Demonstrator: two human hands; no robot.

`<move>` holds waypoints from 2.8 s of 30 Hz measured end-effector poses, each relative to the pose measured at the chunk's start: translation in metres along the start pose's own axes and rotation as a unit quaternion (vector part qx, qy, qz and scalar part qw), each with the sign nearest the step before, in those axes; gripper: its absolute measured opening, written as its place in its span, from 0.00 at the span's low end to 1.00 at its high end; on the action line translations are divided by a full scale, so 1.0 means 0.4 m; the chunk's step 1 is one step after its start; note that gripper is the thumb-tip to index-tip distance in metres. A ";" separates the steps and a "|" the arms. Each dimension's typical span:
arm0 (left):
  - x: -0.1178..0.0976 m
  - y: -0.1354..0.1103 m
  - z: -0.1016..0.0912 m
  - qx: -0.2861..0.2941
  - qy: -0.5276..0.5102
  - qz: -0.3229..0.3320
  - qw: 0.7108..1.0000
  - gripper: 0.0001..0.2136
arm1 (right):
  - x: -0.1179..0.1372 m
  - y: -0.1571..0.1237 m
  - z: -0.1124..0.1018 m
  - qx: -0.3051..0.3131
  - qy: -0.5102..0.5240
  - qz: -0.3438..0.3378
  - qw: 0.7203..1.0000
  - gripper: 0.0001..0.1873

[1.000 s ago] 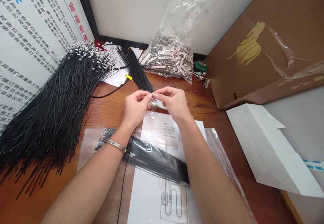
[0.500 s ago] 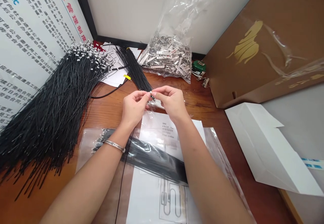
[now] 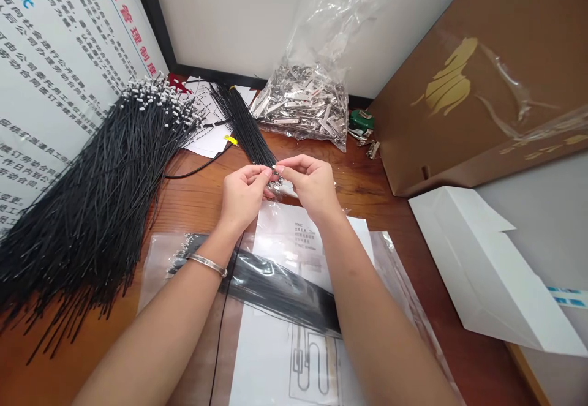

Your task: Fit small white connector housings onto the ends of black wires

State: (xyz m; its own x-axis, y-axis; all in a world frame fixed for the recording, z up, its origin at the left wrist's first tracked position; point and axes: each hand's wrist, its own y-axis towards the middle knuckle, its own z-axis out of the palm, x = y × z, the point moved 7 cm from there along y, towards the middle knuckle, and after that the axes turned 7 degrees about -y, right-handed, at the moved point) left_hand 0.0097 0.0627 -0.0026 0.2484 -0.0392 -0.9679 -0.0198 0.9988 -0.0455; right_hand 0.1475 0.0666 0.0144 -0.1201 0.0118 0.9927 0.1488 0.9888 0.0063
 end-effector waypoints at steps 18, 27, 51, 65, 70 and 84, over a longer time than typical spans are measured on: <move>0.015 0.003 0.005 0.016 -0.039 -0.026 0.999 0.10 | 0.005 -0.003 0.002 0.009 0.002 -0.008 1.000 0.04; 0.012 0.000 0.003 0.000 -0.026 -0.032 0.999 0.10 | 0.007 0.000 -0.004 0.006 -0.010 -0.023 1.000 0.03; 0.007 0.001 0.003 0.010 -0.003 -0.002 1.000 0.09 | 0.014 0.002 -0.003 0.019 -0.052 -0.081 0.995 0.01; -0.026 -0.008 -0.002 -0.007 -0.032 0.069 0.997 0.08 | 0.051 -0.022 0.004 -0.023 -0.114 -0.160 0.980 0.06; -0.032 -0.009 0.001 0.005 -0.046 0.091 0.995 0.08 | 0.075 -0.033 0.008 -0.037 -0.112 -0.221 0.968 0.06; -0.047 -0.015 0.001 -0.005 -0.037 0.110 0.993 0.08 | 0.083 -0.040 0.008 -0.037 -0.122 -0.247 0.961 0.05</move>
State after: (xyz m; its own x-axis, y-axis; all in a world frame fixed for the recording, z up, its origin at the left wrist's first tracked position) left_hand 0.0054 0.0575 0.0160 0.3078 0.1828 -0.9337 -0.0909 0.9825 0.1624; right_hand 0.1379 0.0517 0.0469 -0.4197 -0.4118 0.8089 0.0830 0.8700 0.4860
